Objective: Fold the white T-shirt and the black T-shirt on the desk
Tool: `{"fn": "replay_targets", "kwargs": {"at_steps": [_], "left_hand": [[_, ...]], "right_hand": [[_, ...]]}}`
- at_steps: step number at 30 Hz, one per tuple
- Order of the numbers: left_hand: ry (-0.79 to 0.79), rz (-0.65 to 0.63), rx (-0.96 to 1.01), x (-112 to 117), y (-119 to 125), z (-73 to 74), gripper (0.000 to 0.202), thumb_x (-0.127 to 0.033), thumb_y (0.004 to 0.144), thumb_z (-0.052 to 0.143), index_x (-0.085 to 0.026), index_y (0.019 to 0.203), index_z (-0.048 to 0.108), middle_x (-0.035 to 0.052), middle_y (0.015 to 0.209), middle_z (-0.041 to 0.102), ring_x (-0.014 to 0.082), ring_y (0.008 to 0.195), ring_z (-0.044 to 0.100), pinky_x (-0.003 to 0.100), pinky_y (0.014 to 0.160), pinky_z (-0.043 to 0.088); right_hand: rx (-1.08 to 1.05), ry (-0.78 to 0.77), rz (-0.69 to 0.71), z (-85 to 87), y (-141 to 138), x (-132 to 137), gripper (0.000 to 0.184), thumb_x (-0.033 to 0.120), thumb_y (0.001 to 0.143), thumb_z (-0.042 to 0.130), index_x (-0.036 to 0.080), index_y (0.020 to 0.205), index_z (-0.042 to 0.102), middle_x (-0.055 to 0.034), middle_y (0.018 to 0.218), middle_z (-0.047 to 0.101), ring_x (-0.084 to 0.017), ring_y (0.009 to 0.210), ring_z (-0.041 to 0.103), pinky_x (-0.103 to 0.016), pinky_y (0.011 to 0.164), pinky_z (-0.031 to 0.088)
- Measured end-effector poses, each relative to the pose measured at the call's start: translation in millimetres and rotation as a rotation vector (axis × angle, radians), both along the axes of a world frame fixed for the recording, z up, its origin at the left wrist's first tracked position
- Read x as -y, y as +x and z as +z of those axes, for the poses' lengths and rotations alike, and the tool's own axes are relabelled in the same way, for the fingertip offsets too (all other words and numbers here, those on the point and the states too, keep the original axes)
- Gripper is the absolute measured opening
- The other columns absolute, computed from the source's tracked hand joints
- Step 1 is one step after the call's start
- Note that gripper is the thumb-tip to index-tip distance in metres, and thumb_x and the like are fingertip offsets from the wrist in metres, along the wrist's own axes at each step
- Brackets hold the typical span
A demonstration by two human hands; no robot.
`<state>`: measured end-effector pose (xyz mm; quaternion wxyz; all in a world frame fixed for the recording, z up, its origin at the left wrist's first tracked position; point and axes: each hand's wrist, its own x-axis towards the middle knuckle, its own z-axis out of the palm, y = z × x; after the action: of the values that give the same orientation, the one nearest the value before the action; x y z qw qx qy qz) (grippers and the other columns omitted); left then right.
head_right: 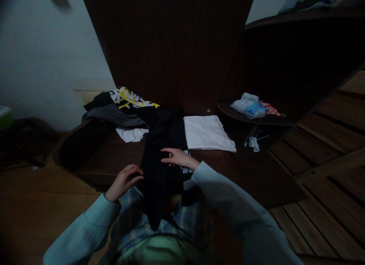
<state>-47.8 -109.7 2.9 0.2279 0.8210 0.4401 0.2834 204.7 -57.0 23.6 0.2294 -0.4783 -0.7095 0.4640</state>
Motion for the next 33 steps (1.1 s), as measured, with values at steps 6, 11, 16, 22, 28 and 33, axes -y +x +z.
{"fn": "replay_targets", "kwargs": {"at_steps": [6, 11, 16, 22, 28, 33], "left_hand": [[-0.044, 0.062, 0.046, -7.2, 8.2, 5.0, 0.015, -0.031, 0.079, 0.051, -0.018, 0.073, 0.057, 0.0032, 0.078, 0.059, 0.0156, 0.078, 0.055, 0.027, 0.073, 0.044], [0.011, 0.134, -0.006, -35.4, 17.0, 5.8, 0.014, -0.029, 0.078, 0.051, -0.018, 0.071, 0.057, 0.0025, 0.075, 0.058, 0.0155, 0.076, 0.056, 0.026, 0.072, 0.043], [0.06, 0.137, -0.143, -83.8, 25.8, 9.7, 0.012, -0.026, 0.078, 0.051, -0.017, 0.072, 0.057, 0.0041, 0.078, 0.057, 0.0169, 0.078, 0.056, 0.027, 0.073, 0.042], [0.116, 0.25, -0.146, -124.9, 36.4, 12.8, 0.004, -0.019, 0.072, 0.055, -0.016, 0.075, 0.056, 0.0044, 0.081, 0.054, 0.0164, 0.076, 0.054, 0.027, 0.071, 0.042], [-0.106, 0.048, 0.094, -105.1, 21.2, 7.3, 0.025, -0.04, 0.075, 0.049, -0.016, 0.076, 0.055, 0.0007, 0.071, 0.056, 0.0137, 0.068, 0.052, 0.023, 0.064, 0.042], [-0.3, -0.108, 0.055, -79.1, 7.7, 18.1, 0.035, -0.049, 0.071, 0.05, -0.014, 0.077, 0.056, -0.0005, 0.067, 0.053, 0.0125, 0.065, 0.05, 0.023, 0.062, 0.04]], "right_hand": [[0.08, 0.206, -0.019, -10.4, -2.8, 25.2, 0.016, 0.015, 0.068, 0.058, 0.019, 0.083, 0.065, 0.0073, 0.049, 0.044, -0.007, 0.047, 0.041, -0.018, 0.046, 0.029], [0.122, 0.363, -0.158, -15.7, 6.7, -8.8, 0.015, 0.01, 0.068, 0.056, 0.018, 0.077, 0.065, 0.0047, 0.06, 0.049, -0.008, 0.055, 0.044, -0.02, 0.055, 0.034], [0.193, 0.466, -0.234, -19.0, 9.0, -50.3, 0.016, 0.008, 0.069, 0.057, 0.019, 0.075, 0.066, 0.0012, 0.069, 0.054, -0.011, 0.067, 0.051, -0.024, 0.067, 0.039], [0.285, 0.564, -0.382, -26.5, 1.0, -73.9, 0.011, 0.017, 0.074, 0.058, 0.019, 0.08, 0.067, -0.0026, 0.077, 0.055, -0.014, 0.076, 0.053, -0.028, 0.075, 0.04], [0.363, 0.656, -0.289, -34.3, 1.1, -67.6, 0.036, 0.04, 0.07, 0.063, 0.018, 0.098, 0.064, -0.0069, 0.088, 0.052, -0.019, 0.086, 0.05, -0.03, 0.078, 0.041], [0.394, 0.701, -0.228, -37.0, 5.0, -66.6, 0.037, 0.039, 0.073, 0.061, 0.02, 0.104, 0.061, -0.0068, 0.09, 0.05, -0.019, 0.087, 0.048, -0.03, 0.08, 0.04]]}}
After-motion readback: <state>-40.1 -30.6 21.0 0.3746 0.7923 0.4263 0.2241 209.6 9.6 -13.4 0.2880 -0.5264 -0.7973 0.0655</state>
